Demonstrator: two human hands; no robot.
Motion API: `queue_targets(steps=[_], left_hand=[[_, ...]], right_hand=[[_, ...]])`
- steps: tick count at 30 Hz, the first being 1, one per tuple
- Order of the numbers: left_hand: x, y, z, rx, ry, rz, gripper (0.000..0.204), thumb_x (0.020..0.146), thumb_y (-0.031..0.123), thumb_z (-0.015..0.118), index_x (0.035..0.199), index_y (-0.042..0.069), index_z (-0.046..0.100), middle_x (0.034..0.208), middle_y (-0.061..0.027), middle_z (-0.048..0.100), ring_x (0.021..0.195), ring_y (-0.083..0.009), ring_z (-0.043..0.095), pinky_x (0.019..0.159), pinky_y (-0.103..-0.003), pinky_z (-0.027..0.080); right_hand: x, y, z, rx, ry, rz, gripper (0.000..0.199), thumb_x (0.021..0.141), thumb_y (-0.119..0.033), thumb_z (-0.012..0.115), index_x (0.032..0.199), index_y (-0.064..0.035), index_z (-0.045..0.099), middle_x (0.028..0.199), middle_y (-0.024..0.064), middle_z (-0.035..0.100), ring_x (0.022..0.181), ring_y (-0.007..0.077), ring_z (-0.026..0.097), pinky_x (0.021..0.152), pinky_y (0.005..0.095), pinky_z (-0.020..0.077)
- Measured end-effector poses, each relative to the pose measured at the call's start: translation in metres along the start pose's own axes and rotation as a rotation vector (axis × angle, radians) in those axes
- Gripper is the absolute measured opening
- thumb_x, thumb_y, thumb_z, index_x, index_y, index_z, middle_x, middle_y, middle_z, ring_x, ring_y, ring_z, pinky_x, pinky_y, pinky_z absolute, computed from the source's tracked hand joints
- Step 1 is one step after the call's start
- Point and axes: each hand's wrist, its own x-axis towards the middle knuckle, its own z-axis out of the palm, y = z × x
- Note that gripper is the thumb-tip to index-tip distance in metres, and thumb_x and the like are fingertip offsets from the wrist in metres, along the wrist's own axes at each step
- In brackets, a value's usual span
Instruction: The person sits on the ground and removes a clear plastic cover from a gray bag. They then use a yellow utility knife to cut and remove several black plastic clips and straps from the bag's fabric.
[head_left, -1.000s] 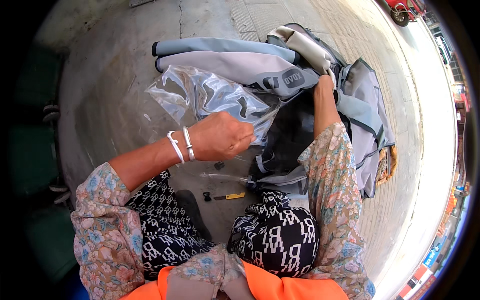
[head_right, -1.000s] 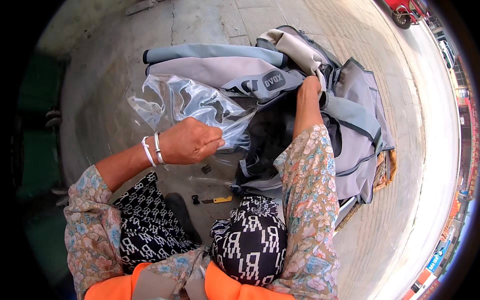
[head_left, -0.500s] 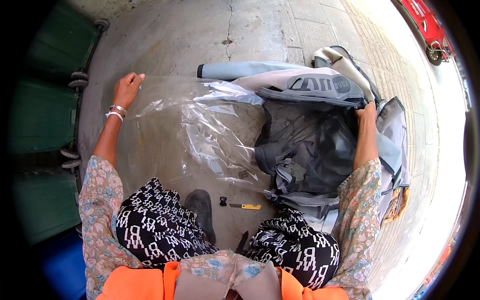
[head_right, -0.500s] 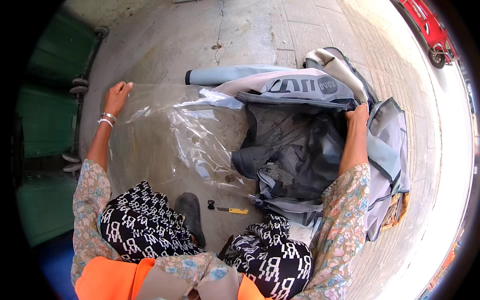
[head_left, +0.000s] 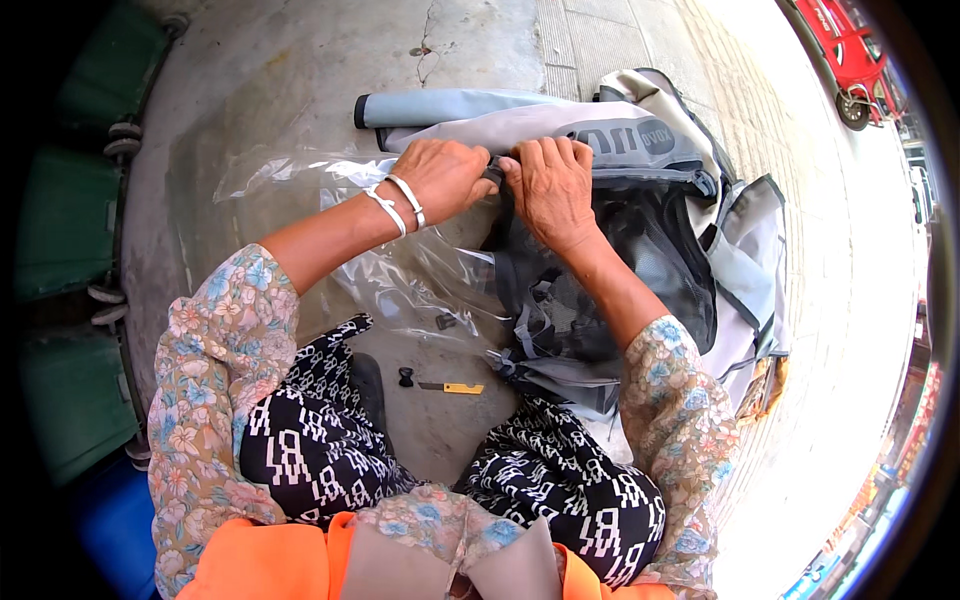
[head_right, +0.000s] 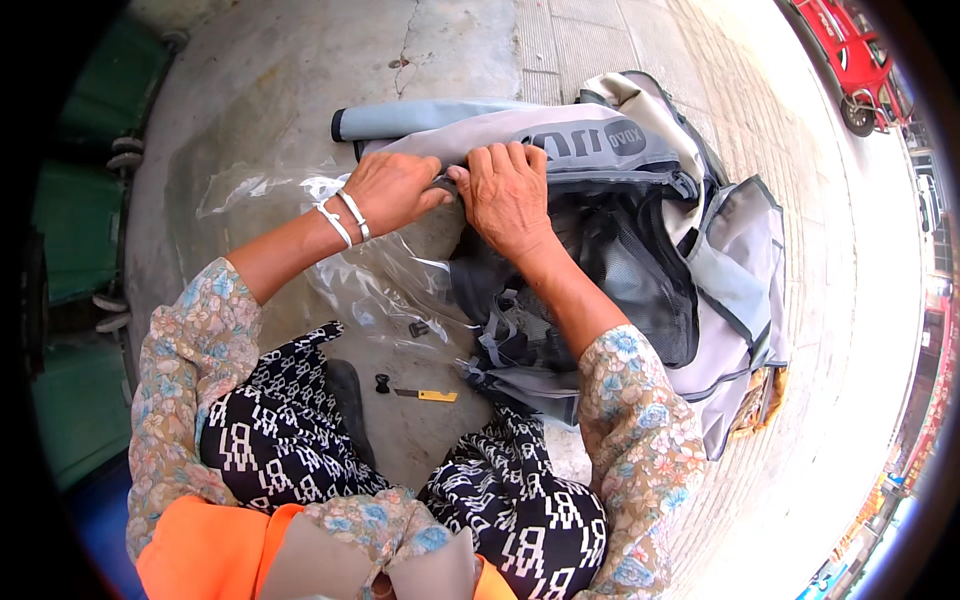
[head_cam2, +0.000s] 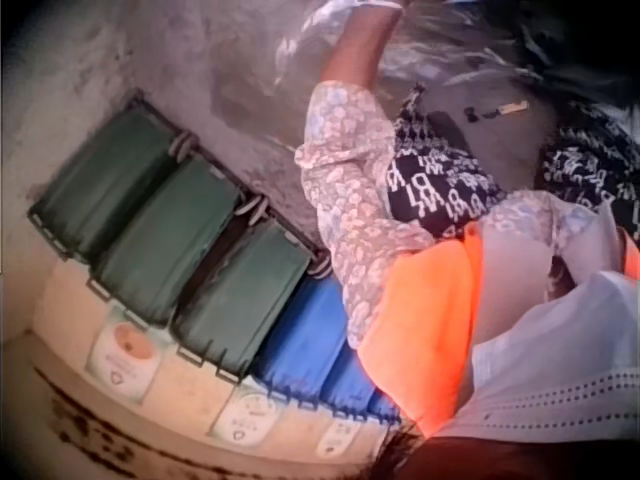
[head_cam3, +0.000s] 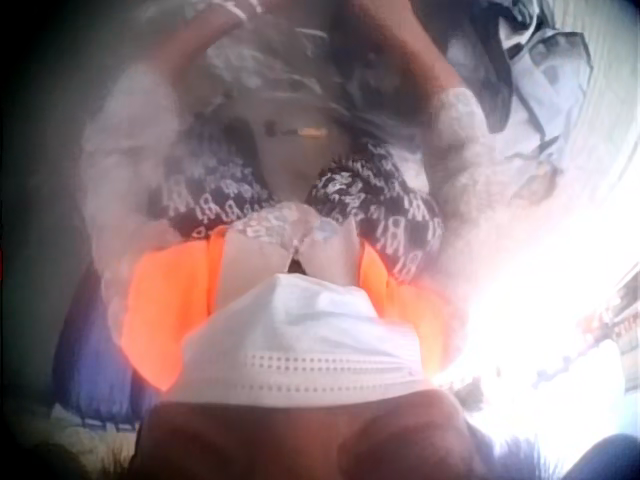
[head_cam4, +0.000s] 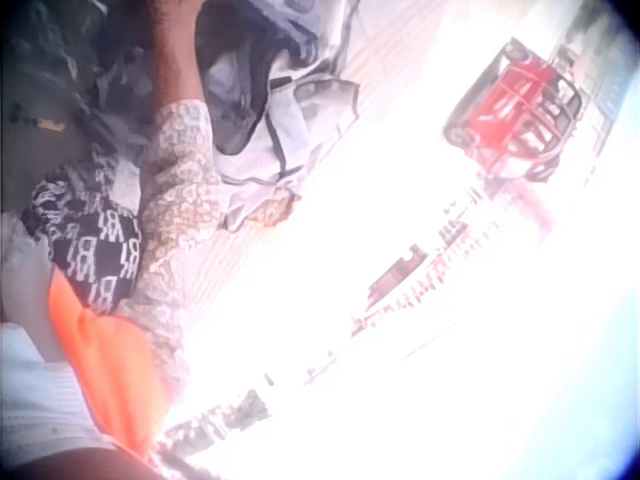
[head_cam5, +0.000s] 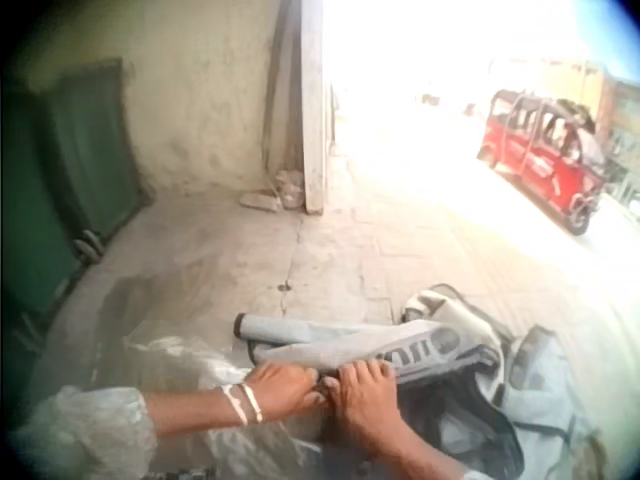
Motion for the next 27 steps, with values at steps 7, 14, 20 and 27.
queue_targets(steps=[7,14,20,27], left_hand=[[-0.075,-0.074,-0.061,-0.126,0.19,0.276,0.029,0.094,0.026,0.058,0.075,0.005,0.05,0.062,-0.0128,0.048,0.056,-0.0319,0.051,0.053,-0.04,0.042],[-0.121,-0.127,-0.046,-0.013,0.377,0.171,0.035,0.093,0.029,0.058,0.074,0.002,0.047,0.065,-0.0133,0.046,0.058,-0.032,0.048,0.054,-0.041,0.04],[-0.085,-0.11,-0.056,-0.127,0.109,0.012,0.033,0.089,0.035,0.063,0.102,0.004,0.061,0.09,-0.0137,0.064,0.087,-0.0322,0.062,0.077,-0.041,0.049],[0.027,-0.045,0.017,-0.135,0.14,-0.19,0.05,0.086,0.041,0.062,0.12,0.004,0.059,0.106,-0.0164,0.067,0.097,-0.0353,0.063,0.085,-0.043,0.049]], right_hand=[[-0.055,0.113,-0.058,0.087,-0.061,0.288,0.037,0.097,-0.029,0.05,0.069,-0.0047,0.053,0.065,0.0167,0.056,0.061,0.0371,0.057,0.055,0.0439,0.0449],[-0.044,0.109,-0.071,0.007,-0.096,0.261,0.032,0.097,-0.026,0.048,0.074,-0.0047,0.054,0.07,0.0172,0.057,0.069,0.0371,0.059,0.06,0.044,0.0457],[-0.013,0.092,-0.067,-0.242,-0.009,0.13,0.026,0.092,-0.025,0.059,0.075,-0.0071,0.055,0.072,0.0103,0.055,0.072,0.0299,0.054,0.067,0.0402,0.0418],[0.006,0.035,-0.064,0.056,0.088,0.029,0.007,0.087,-0.011,0.064,0.087,-0.0044,0.061,0.083,0.0099,0.055,0.082,0.0292,0.051,0.075,0.0398,0.0415]])
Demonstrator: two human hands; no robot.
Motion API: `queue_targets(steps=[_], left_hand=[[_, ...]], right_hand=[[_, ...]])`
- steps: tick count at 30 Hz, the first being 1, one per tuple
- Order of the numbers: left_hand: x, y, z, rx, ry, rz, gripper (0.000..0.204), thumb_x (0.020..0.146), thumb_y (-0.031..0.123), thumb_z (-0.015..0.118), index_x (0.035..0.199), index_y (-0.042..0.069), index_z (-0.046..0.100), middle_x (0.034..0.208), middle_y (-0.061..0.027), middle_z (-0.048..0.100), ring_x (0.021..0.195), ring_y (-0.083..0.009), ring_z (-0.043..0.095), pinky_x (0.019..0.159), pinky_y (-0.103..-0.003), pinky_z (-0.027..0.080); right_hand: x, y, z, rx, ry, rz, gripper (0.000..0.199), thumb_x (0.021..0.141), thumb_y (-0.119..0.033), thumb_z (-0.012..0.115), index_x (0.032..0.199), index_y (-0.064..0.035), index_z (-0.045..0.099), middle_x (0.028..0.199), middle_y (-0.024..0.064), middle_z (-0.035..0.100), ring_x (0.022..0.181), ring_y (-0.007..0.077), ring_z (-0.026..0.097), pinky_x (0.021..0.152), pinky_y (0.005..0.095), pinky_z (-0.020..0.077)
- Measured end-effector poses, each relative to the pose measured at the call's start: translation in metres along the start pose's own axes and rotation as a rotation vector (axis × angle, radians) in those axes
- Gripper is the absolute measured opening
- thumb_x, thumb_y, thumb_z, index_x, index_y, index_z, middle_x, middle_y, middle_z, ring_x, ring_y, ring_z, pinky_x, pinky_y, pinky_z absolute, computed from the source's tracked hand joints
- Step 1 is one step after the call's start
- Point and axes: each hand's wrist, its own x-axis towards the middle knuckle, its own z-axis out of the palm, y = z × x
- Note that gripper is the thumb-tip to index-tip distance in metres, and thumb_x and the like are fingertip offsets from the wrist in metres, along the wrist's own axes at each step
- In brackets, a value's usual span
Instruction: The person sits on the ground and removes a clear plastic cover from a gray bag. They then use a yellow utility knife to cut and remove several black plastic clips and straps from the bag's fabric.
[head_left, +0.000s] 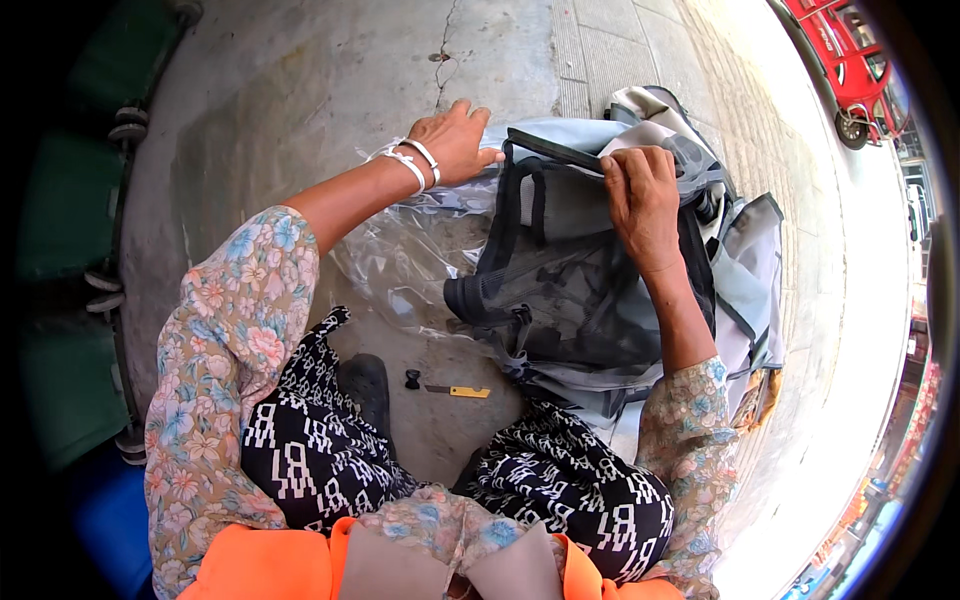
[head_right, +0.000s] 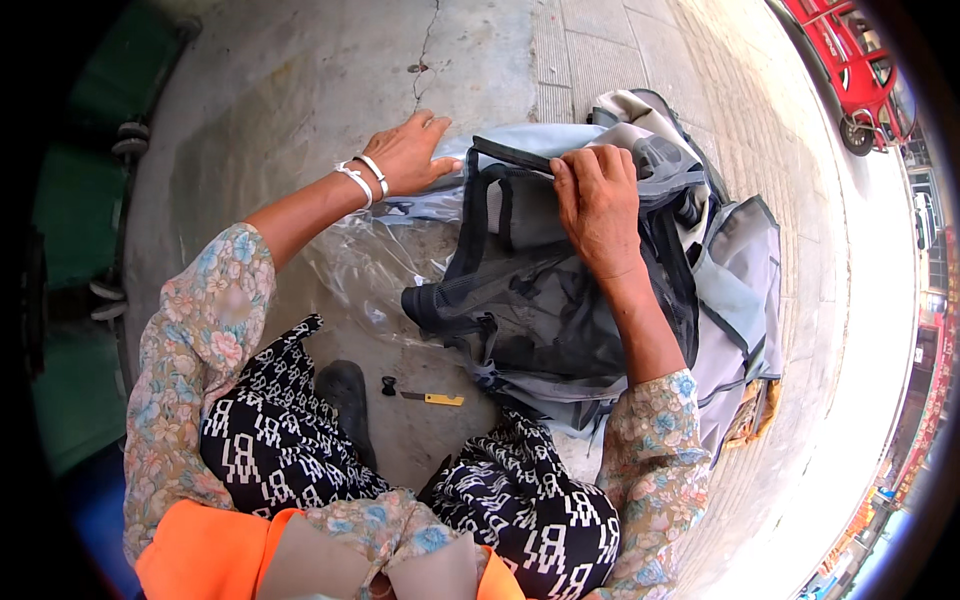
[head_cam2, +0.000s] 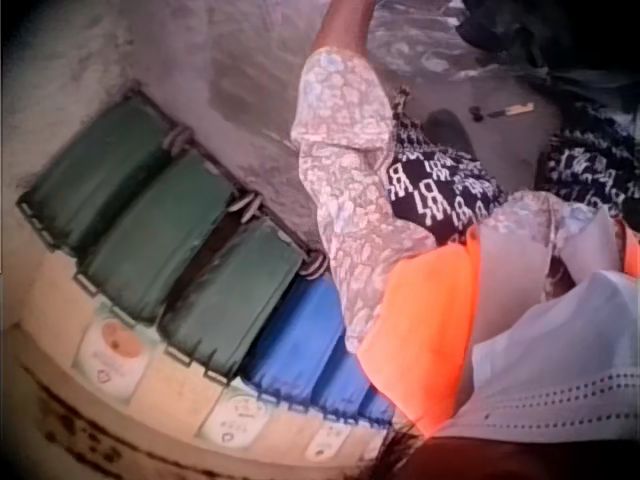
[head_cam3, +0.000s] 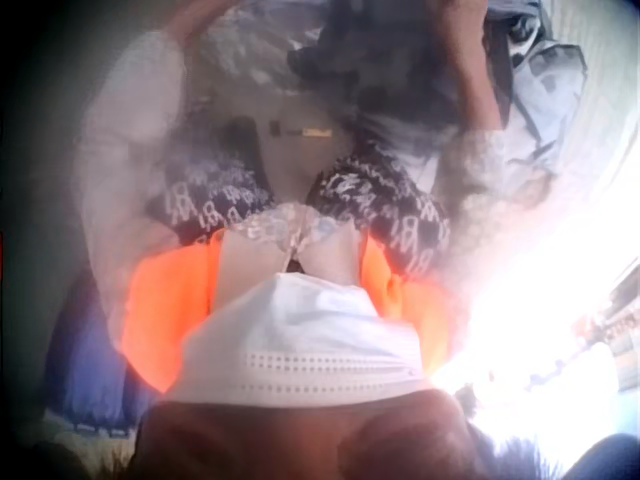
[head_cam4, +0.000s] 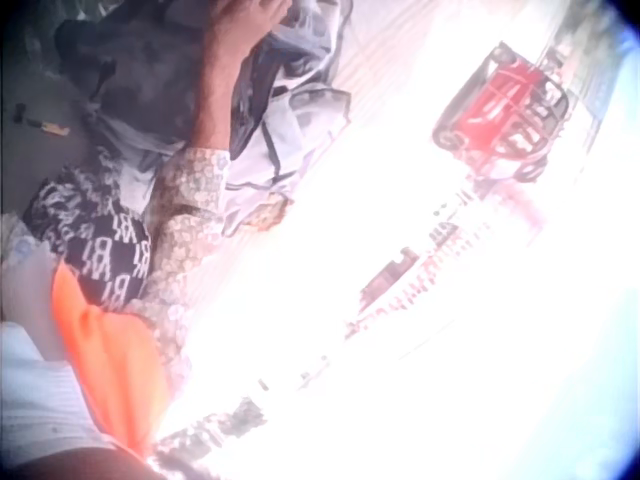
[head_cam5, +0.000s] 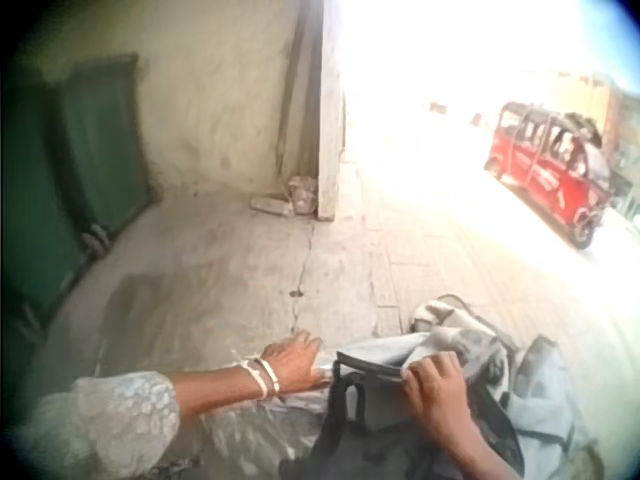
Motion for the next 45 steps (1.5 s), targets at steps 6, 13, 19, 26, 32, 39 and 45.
queue_targets(steps=[6,13,19,26,32,39,45], left_hand=[[0.033,-0.039,0.045,-0.182,-0.058,-0.01,0.025,0.08,0.025,0.063,0.073,0.002,0.066,0.077,-0.0208,0.064,0.075,-0.0385,0.062,0.071,-0.043,0.049],[-0.028,0.028,0.034,-0.235,0.337,0.297,0.013,0.082,0.015,0.063,0.082,0.002,0.062,0.074,-0.0143,0.058,0.078,-0.033,0.059,0.07,-0.042,0.049],[-0.042,0.024,0.034,-0.286,0.341,0.239,0.012,0.083,0.013,0.062,0.087,0.002,0.061,0.076,-0.0143,0.057,0.073,-0.0343,0.059,0.067,-0.042,0.049],[-0.042,0.029,0.028,-0.247,0.182,0.064,0.018,0.086,0.019,0.057,0.084,0.003,0.064,0.07,-0.0178,0.063,0.066,-0.0369,0.062,0.061,-0.047,0.049],[-0.035,0.052,0.021,-0.372,0.136,-0.045,0.021,0.088,0.018,0.054,0.08,0.001,0.063,0.071,-0.0216,0.063,0.067,-0.0405,0.062,0.064,-0.05,0.049],[-0.02,0.05,0.018,-0.225,0.236,0.421,0.012,0.085,0.011,0.055,0.078,0.001,0.055,0.07,-0.0157,0.06,0.07,-0.0362,0.061,0.065,-0.045,0.05],[-0.045,0.08,-0.01,-0.223,0.342,0.716,0.016,0.083,0.012,0.061,0.072,0.004,0.051,0.063,-0.0114,0.051,0.054,-0.0309,0.057,0.052,-0.04,0.049]], right_hand=[[0.053,-0.032,0.017,0.133,-0.018,0.15,0.017,0.09,-0.016,0.059,0.085,-0.0001,0.063,0.082,0.0161,0.06,0.08,0.0352,0.056,0.073,0.0445,0.0452],[0.058,-0.02,0.096,0.021,-0.824,0.527,0.058,0.094,-0.05,0.05,0.089,0.0039,0.07,0.083,0.0234,0.068,0.085,0.0379,0.066,0.072,0.0435,0.0513],[0.034,-0.021,0.115,0.948,-0.594,1.041,0.049,0.09,-0.042,0.061,0.065,0.0002,0.061,0.061,0.0055,0.054,0.06,0.0137,0.05,0.053,0.0308,0.0401],[0.05,-0.057,0.086,1.332,-0.368,1.166,0.049,0.092,-0.048,0.056,0.071,-0.0049,0.055,0.068,0.0008,0.047,0.064,0.01,0.042,0.056,0.0254,0.0337],[0.039,-0.057,0.089,1.092,-0.013,0.982,0.048,0.093,-0.049,0.056,0.079,-0.003,0.058,0.054,-0.0014,0.041,0.05,0.0097,0.038,0.048,0.0284,0.0314],[0.047,-0.019,0.091,1.554,0.377,1.399,0.051,0.1,-0.048,0.04,0.077,-0.0035,0.045,0.056,-0.0036,0.017,0.045,0.0106,0.017,0.044,0.0288,0.0189],[0.06,0.068,0.105,1.185,0.831,1.708,0.049,0.097,-0.054,0.041,0.088,-0.0077,0.051,0.061,0.0019,0.036,0.048,0.0167,0.03,0.044,0.0326,0.0249]])
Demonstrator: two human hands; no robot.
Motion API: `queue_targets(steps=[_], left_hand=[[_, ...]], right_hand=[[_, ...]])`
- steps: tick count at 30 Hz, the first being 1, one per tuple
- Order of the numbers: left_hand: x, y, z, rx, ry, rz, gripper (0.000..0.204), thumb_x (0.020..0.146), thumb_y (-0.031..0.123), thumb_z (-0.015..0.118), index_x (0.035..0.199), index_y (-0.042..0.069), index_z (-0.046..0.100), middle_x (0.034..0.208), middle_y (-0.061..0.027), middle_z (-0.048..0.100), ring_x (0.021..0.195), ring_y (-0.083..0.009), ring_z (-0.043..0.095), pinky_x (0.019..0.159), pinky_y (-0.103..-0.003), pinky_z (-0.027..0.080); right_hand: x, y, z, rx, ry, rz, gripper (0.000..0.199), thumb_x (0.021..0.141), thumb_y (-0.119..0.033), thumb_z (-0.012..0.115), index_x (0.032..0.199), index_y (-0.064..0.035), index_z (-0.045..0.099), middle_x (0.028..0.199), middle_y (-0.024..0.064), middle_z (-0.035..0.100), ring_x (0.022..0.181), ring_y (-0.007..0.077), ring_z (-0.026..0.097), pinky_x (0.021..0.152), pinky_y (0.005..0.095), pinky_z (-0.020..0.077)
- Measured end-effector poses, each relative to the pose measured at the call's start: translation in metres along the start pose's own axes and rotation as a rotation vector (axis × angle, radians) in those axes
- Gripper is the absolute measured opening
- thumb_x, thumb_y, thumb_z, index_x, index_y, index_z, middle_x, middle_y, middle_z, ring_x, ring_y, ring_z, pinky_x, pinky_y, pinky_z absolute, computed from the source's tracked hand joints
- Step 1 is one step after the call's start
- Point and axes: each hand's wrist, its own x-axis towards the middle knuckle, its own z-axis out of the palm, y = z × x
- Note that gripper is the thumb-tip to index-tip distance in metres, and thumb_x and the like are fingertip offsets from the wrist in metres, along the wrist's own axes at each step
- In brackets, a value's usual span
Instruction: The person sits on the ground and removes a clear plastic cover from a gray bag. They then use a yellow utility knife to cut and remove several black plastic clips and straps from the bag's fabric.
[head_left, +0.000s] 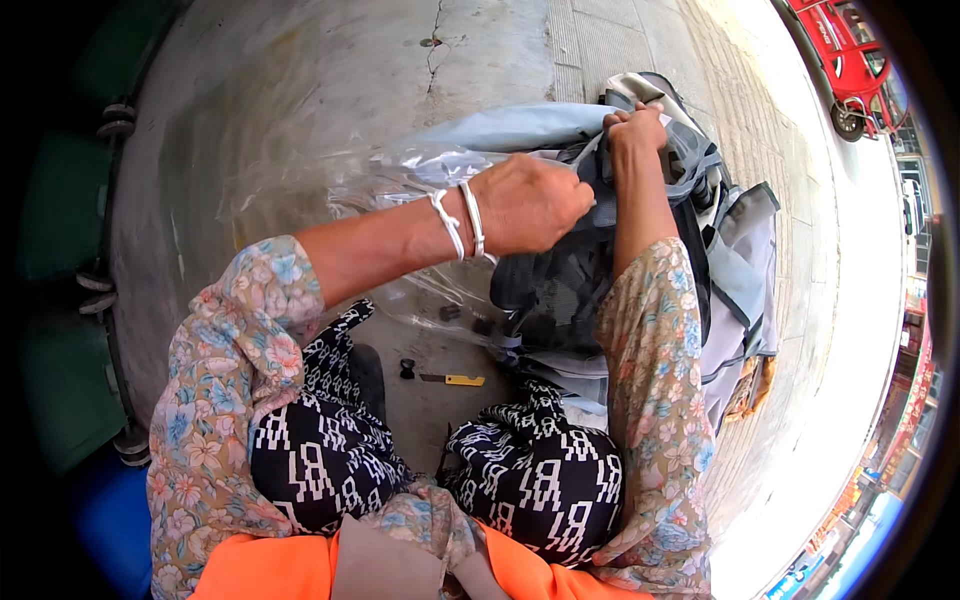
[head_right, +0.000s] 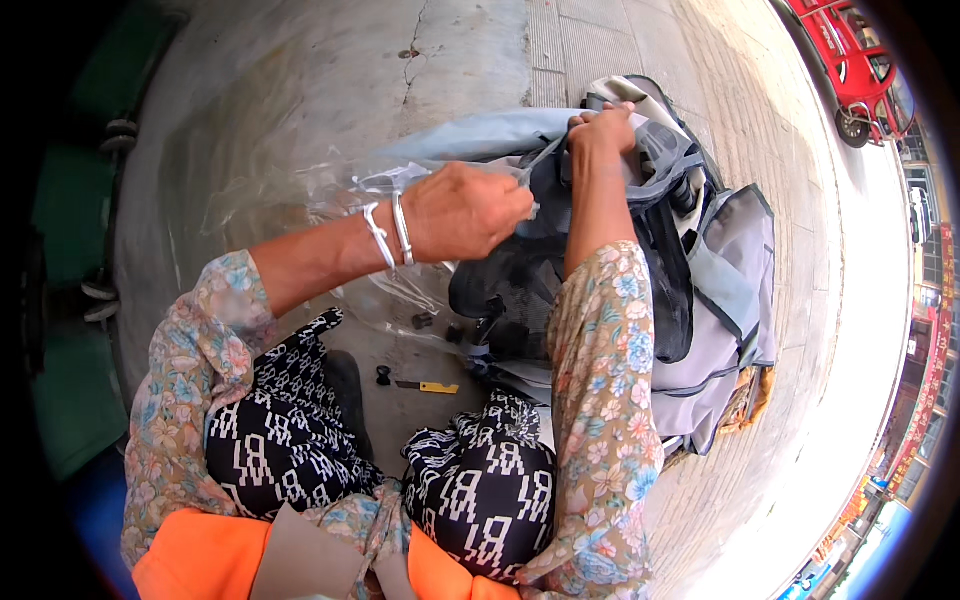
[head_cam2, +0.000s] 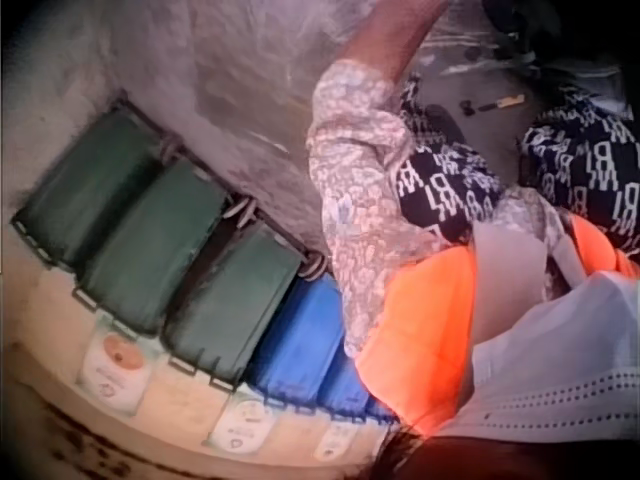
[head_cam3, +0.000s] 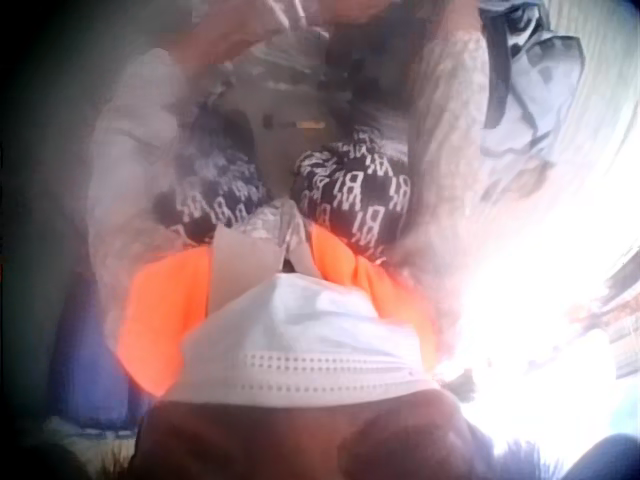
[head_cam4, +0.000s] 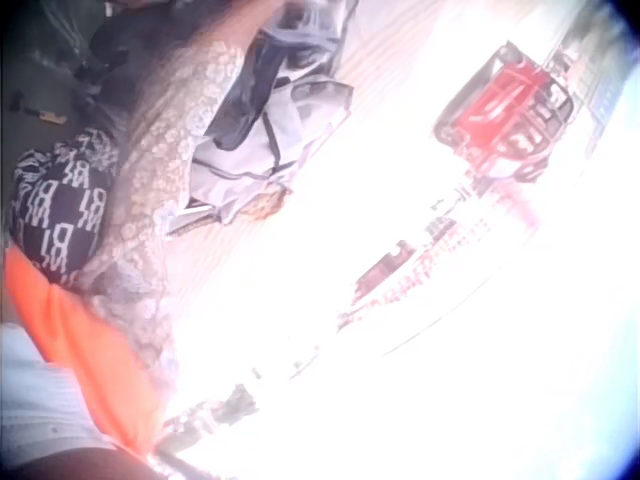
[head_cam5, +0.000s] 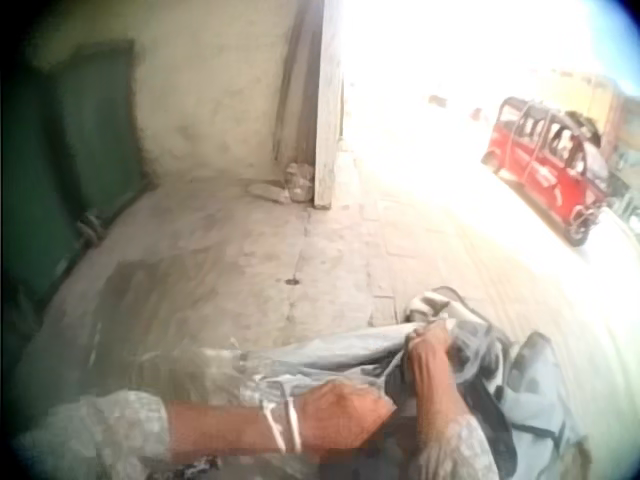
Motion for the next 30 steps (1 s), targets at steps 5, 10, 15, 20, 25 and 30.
queue_targets(steps=[5,10,15,20,25,30], left_hand=[[-0.045,0.015,-0.074,-0.146,-0.086,-0.15,0.019,0.087,0.008,0.062,0.073,0.001,0.051,0.065,-0.0113,0.047,0.054,-0.0272,0.05,0.049,-0.038,0.042],[-0.224,-0.032,-0.224,-0.228,0.093,-0.792,0.033,0.091,0.014,0.057,0.061,0.005,0.046,0.052,0.0024,0.036,0.046,-0.0081,0.032,0.044,-0.027,0.024],[-0.335,-0.13,-0.266,-0.059,0.533,-1.436,0.033,0.094,0.028,0.06,0.066,0.012,0.052,0.058,0.0101,0.035,0.053,-0.0016,0.026,0.048,-0.023,0.019],[-0.245,-0.181,-0.225,0.711,0.082,-1.034,0.033,0.089,0.036,0.065,0.096,0.003,0.062,0.09,-0.0109,0.064,0.078,-0.0242,0.06,0.072,-0.039,0.047],[-0.112,-0.073,-0.141,0.579,0.071,-0.416,0.061,0.081,0.036,0.071,0.131,0.008,0.051,0.133,-0.0141,0.052,0.123,-0.0333,0.047,0.102,-0.042,0.04],[-0.069,-0.014,0.011,0.352,-0.331,-0.325,0.065,0.075,0.037,0.076,0.124,0.002,0.055,0.126,-0.0167,0.056,0.126,-0.0306,0.048,0.108,-0.043,0.035]], right_hand=[[0.079,-0.081,-0.049,-0.001,0.112,-0.193,0.045,0.097,-0.046,0.048,0.079,-0.0058,0.055,0.061,0.0049,0.047,0.045,0.0174,0.041,0.04,0.031,0.0314],[0.142,-0.194,-0.152,0.051,0.364,-0.472,0.045,0.097,-0.04,0.049,0.086,0.0021,0.059,0.065,0.0104,0.055,0.05,0.0212,0.048,0.043,0.0345,0.0394],[0.156,-0.212,-0.195,-0.055,0.413,-0.566,0.049,0.099,-0.039,0.045,0.101,0.0077,0.058,0.084,0.0155,0.062,0.074,0.0304,0.06,0.056,0.0396,0.0468],[0.145,-0.246,-0.18,-1.352,0.378,-1.187,0.043,0.096,-0.039,0.046,0.1,-0.0007,0.066,0.085,0.0141,0.068,0.083,0.0331,0.064,0.076,0.0425,0.0482],[-0.053,-0.113,-0.082,-1.449,-0.281,-1.777,0.025,0.095,-0.026,0.054,0.101,-0.0069,0.068,0.098,0.0131,0.068,0.096,0.0305,0.061,0.087,0.0393,0.0446],[-0.099,0.022,-0.098,-1.403,-1.197,-1.572,0.022,0.097,-0.023,0.051,0.1,-0.004,0.06,0.097,0.0132,0.065,0.105,0.0299,0.059,0.097,0.0427,0.04]])
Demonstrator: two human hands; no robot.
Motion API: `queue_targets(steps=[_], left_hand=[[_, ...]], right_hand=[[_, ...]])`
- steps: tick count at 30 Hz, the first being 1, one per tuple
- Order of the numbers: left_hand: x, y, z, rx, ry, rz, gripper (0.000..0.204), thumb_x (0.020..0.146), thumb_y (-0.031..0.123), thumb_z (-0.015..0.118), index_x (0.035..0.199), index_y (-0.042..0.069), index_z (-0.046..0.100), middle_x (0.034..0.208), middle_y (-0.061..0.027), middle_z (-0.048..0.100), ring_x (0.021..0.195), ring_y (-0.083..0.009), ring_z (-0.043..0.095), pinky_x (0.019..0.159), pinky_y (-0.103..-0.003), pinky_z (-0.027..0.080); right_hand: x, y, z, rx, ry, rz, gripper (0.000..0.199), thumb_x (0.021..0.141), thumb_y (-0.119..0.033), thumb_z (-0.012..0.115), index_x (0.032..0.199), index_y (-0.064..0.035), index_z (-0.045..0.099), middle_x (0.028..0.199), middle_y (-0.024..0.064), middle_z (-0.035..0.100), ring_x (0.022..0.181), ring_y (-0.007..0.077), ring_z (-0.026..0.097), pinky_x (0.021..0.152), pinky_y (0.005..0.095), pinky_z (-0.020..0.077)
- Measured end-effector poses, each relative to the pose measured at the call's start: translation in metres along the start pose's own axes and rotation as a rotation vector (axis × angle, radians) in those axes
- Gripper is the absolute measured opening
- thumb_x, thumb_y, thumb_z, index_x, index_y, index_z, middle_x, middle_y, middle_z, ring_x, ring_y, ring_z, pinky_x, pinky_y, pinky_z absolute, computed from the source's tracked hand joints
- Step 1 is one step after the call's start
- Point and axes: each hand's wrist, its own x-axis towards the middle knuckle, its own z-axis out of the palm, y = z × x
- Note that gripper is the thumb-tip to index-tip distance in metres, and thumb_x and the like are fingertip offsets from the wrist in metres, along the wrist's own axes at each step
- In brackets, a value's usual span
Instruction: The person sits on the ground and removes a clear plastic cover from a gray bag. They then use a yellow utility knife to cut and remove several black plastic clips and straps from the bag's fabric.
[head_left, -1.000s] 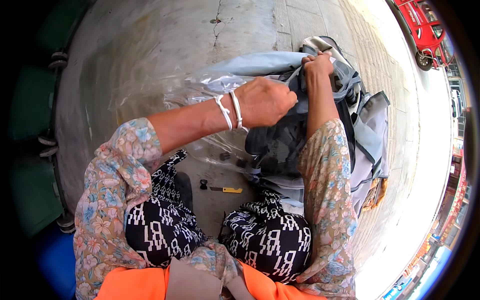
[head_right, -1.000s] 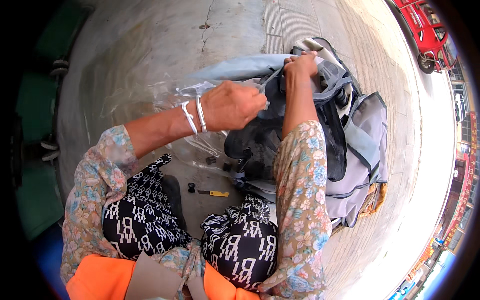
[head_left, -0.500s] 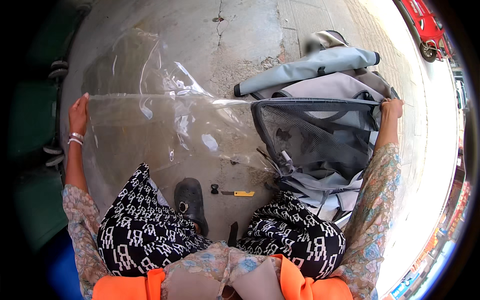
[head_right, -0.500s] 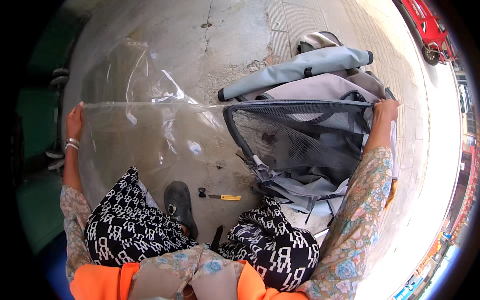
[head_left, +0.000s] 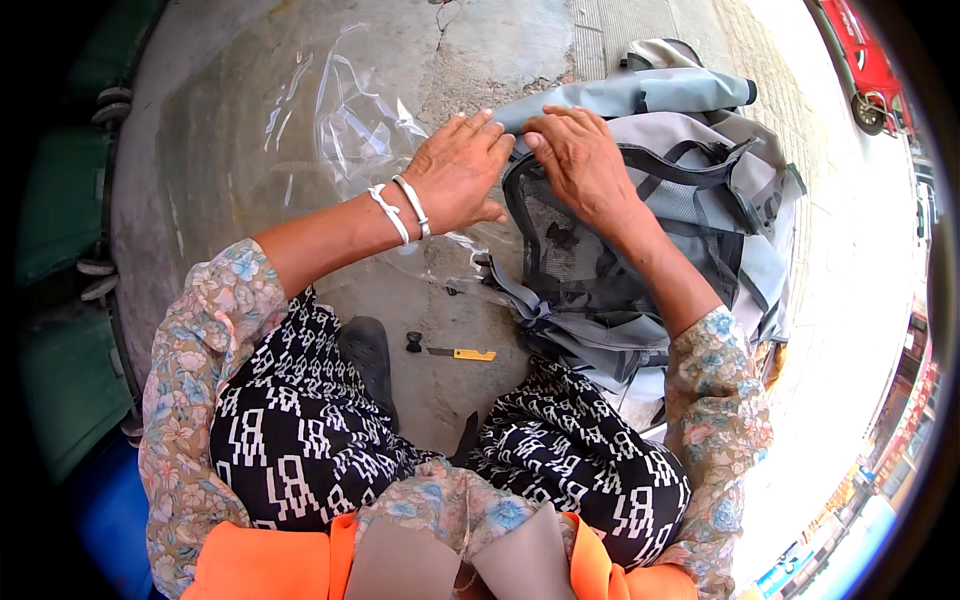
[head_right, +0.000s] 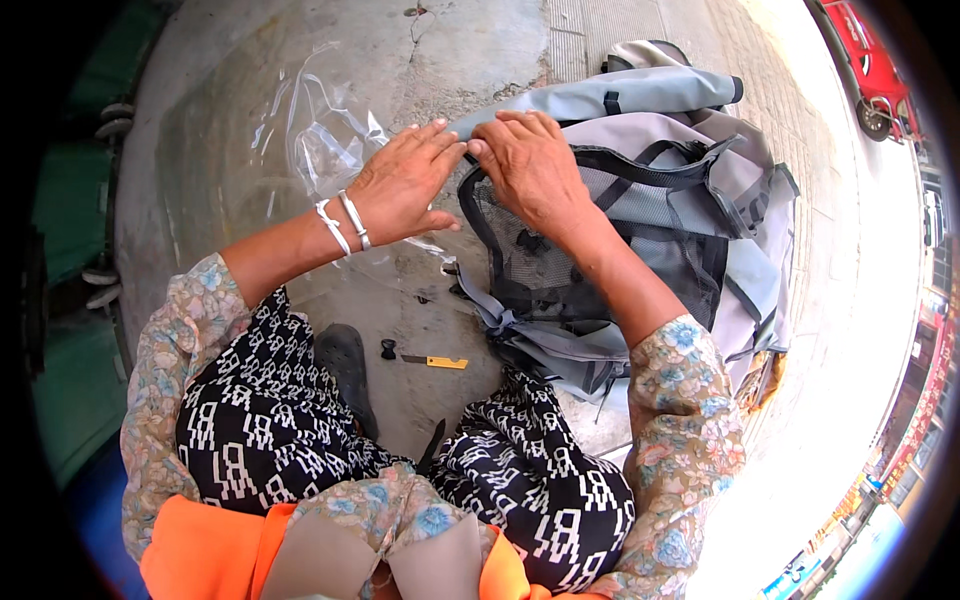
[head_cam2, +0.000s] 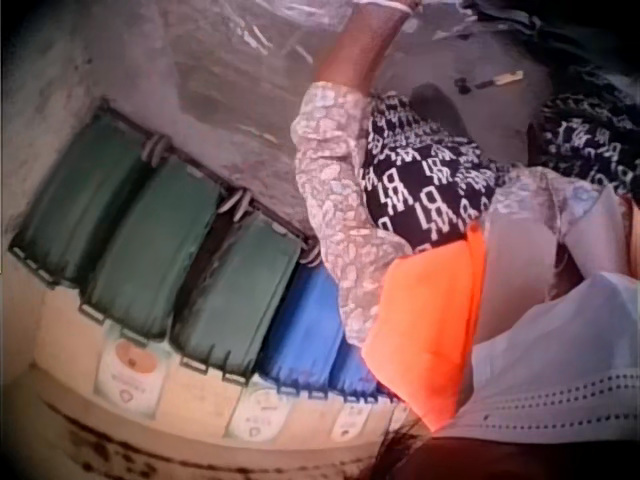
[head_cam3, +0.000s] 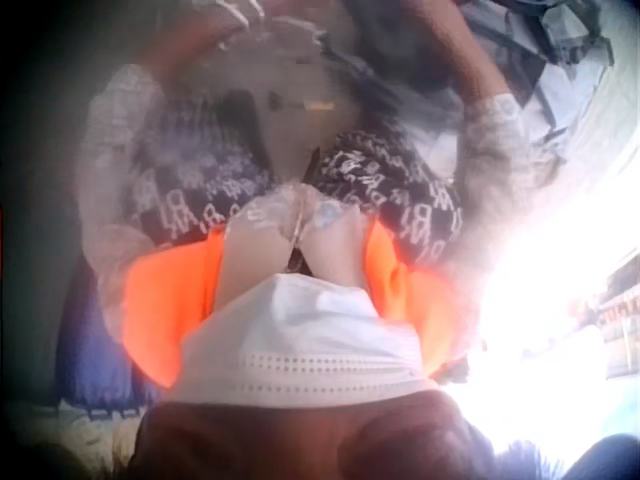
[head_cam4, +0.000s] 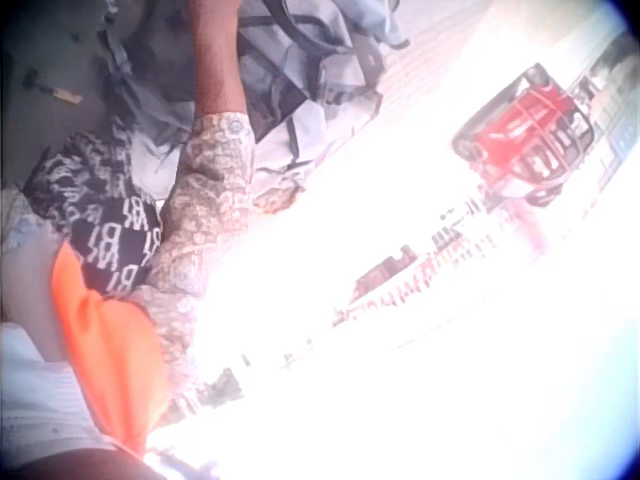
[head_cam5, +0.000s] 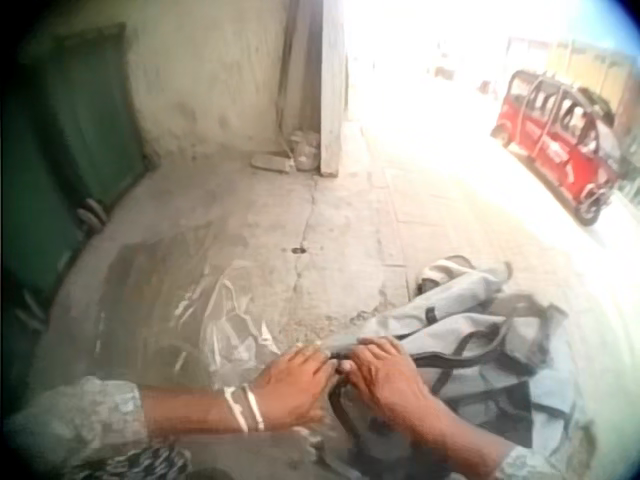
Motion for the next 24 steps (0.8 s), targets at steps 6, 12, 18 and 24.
queue_targets(steps=[6,12,18,24], left_hand=[[-0.018,-0.014,0.031,-0.372,-0.328,-0.129,0.026,0.09,0.028,0.061,0.087,0.003,0.053,0.072,-0.015,0.058,0.071,-0.0355,0.06,0.067,-0.044,0.049],[-0.007,0.0,-0.069,-0.262,0.045,0.174,0.027,0.092,0.019,0.059,0.074,0.004,0.045,0.063,-0.0113,0.049,0.058,-0.0312,0.055,0.052,-0.041,0.044],[-0.189,-0.21,-0.101,0.087,0.074,-0.513,0.024,0.097,0.021,0.052,0.09,-0.001,0.056,0.078,-0.0212,0.061,0.072,-0.0423,0.059,0.062,-0.046,0.047],[-0.213,-0.279,-0.134,0.228,0.381,-0.763,0.031,0.098,0.035,0.048,0.096,0.008,0.061,0.086,-0.018,0.064,0.083,-0.0398,0.062,0.069,-0.044,0.048]], right_hand=[[-0.019,-0.008,0.042,0.13,-0.201,0.129,0.035,0.096,-0.033,0.051,0.073,-0.0065,0.055,0.068,0.0139,0.06,0.065,0.0335,0.061,0.058,0.0434,0.0473],[-0.029,0.048,-0.026,0.031,0.108,0.244,0.034,0.095,-0.03,0.054,0.071,-0.006,0.056,0.066,0.0158,0.059,0.061,0.0362,0.059,0.053,0.0438,0.0458],[-0.35,0.23,-0.205,-0.888,-0.141,0.879,0.058,0.101,-0.044,0.032,0.092,0.0005,0.068,0.085,0.0254,0.066,0.083,0.0435,0.063,0.075,0.0509,0.0479],[-0.296,0.249,-0.195,-0.595,-0.121,0.976,0.049,0.101,-0.041,0.037,0.092,-0.0005,0.063,0.089,0.0266,0.063,0.085,0.0438,0.06,0.073,0.049,0.0446]])
